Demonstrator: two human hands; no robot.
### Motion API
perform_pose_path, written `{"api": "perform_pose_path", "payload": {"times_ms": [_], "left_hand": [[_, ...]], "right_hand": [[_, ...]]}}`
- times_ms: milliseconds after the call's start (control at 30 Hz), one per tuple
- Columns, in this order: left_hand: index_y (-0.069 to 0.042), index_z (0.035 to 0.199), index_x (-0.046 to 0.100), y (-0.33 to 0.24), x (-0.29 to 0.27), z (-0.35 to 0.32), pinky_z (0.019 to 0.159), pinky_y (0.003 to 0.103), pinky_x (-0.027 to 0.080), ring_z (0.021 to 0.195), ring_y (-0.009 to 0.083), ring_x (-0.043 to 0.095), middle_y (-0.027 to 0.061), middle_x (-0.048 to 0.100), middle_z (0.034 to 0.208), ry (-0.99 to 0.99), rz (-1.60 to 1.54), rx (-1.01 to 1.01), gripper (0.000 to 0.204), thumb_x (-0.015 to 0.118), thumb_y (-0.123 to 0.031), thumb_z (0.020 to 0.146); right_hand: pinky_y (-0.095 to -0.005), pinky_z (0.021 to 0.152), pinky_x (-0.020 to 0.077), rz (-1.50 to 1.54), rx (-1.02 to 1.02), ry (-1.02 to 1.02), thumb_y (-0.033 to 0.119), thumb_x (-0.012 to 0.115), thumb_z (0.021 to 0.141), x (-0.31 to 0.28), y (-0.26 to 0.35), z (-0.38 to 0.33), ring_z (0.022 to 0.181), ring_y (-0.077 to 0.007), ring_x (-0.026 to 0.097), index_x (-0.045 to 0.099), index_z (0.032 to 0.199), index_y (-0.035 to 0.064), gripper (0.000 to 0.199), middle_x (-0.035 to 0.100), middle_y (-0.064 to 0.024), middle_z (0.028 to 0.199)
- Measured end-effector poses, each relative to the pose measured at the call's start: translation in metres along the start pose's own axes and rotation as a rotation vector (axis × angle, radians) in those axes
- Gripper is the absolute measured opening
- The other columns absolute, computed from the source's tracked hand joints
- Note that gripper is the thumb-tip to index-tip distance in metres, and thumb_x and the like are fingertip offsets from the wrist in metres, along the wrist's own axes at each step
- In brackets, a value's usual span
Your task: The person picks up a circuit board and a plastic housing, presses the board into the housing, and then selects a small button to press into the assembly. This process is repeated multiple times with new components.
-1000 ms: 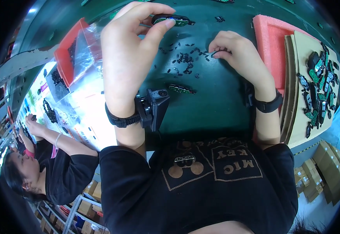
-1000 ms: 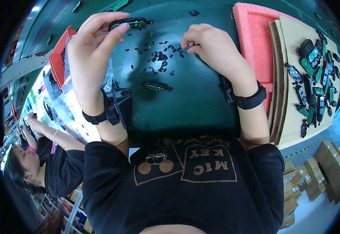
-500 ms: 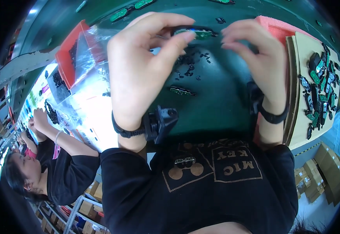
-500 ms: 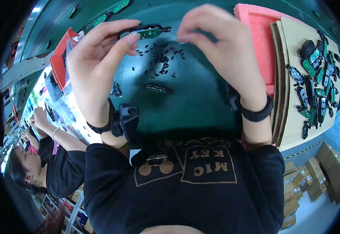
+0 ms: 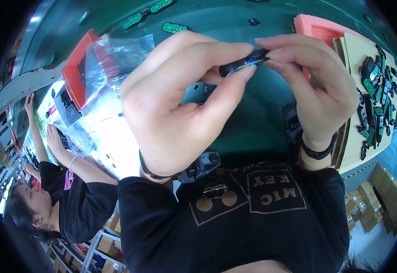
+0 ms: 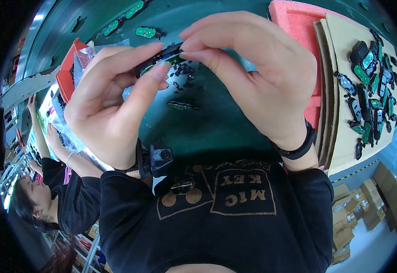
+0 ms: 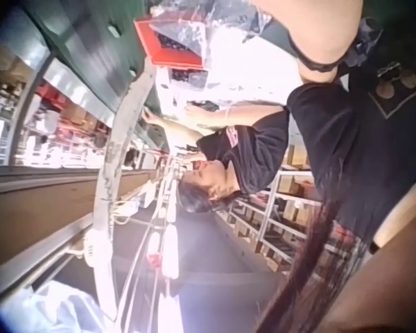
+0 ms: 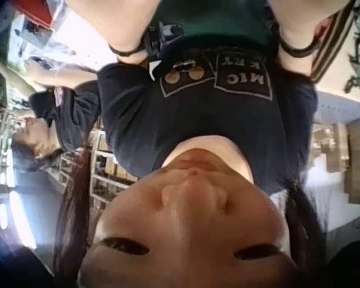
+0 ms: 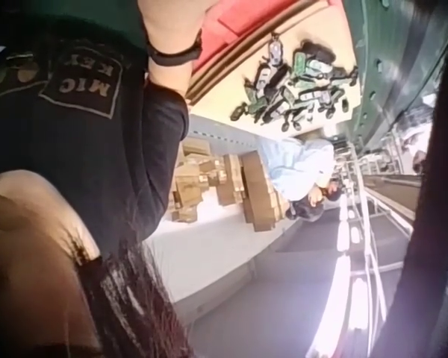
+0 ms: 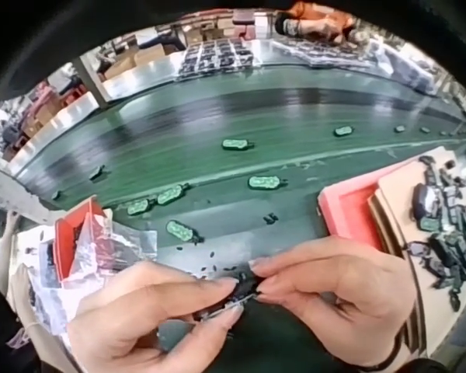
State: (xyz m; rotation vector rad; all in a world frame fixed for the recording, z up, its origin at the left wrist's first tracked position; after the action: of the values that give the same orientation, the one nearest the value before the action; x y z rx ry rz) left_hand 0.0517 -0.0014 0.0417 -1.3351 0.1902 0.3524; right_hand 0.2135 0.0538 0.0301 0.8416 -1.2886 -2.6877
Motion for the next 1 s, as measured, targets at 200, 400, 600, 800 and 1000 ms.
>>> {"api": "perform_pose_path", "payload": {"times_ms": [200, 400, 600, 800, 1000], "left_hand": [[0.011, 0.093, 0.061, -0.004, 0.001, -0.002, 0.062, 0.021, 0.048, 0.069, 0.0162, 0.06, 0.0115, 0.057, 0.088, -0.007, 0.022, 0.065, 0.021, 0.063, 0.015, 0.072], [0.01, 0.093, 0.062, -0.006, 0.001, -0.002, 0.062, 0.023, 0.047, 0.07, 0.0174, 0.06, 0.0124, 0.058, 0.088, 0.032, 0.187, 0.358, 0.022, 0.064, 0.014, 0.072], [0.01, 0.093, 0.062, -0.008, 0.01, -0.001, 0.06, 0.023, 0.046, 0.07, 0.018, 0.06, 0.0126, 0.061, 0.085, -0.007, 0.184, 0.271, 0.022, 0.064, 0.013, 0.072], [0.009, 0.096, 0.062, 0.011, 0.01, 0.009, 0.059, 0.022, 0.046, 0.065, 0.0148, 0.06, 0.0106, 0.063, 0.076, 0.027, -0.414, -0.335, 0.018, 0.062, 0.007, 0.078], [0.005, 0.097, 0.064, 0.044, -0.006, 0.033, 0.059, 0.02, 0.048, 0.063, 0.0107, 0.06, 0.0074, 0.064, 0.074, 0.023, -0.284, -0.258, 0.019, 0.063, 0.004, 0.078]], "right_hand": [[-0.0285, 0.074, 0.0518, -0.087, 0.015, 0.041, -0.013, 0.06, 0.073, -0.001, 0.004, -0.002, 0.084, -0.0253, 0.064, 0.059, 0.084, -0.0082, 0.012, 0.063, -0.0207, 0.091], [-0.0292, 0.076, 0.0522, 0.185, 0.246, -0.078, -0.014, 0.059, 0.074, 0.002, 0.01, -0.006, 0.085, -0.0254, 0.063, 0.056, 0.088, -0.0085, 0.015, 0.062, -0.0209, 0.093], [-0.0291, 0.078, 0.0514, 0.268, 0.257, -0.064, -0.014, 0.058, 0.076, -0.003, -0.005, -0.013, 0.089, -0.0249, 0.062, 0.054, 0.09, -0.007, 0.016, 0.061, -0.0191, 0.094], [-0.0277, 0.081, 0.0495, 0.576, 0.518, 0.025, -0.009, 0.057, 0.08, -0.011, -0.023, -0.013, 0.092, -0.0214, 0.061, 0.055, 0.096, -0.0051, 0.017, 0.061, -0.0163, 0.097], [-0.0266, 0.081, 0.0483, 0.397, 0.505, 0.026, -0.004, 0.057, 0.082, -0.002, -0.042, -0.009, 0.089, -0.0171, 0.061, 0.057, 0.099, -0.0048, 0.017, 0.062, -0.01, 0.095]]}}
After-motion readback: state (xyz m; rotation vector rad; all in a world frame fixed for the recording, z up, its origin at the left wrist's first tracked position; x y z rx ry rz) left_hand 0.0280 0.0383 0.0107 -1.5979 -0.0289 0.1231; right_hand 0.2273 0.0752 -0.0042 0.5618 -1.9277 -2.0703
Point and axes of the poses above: each hand's wrist, its own z-axis towards the middle knuckle, its own x-axis out of the palm, y = z × x, the point moved 2 cm from there along z, towards the middle knuckle
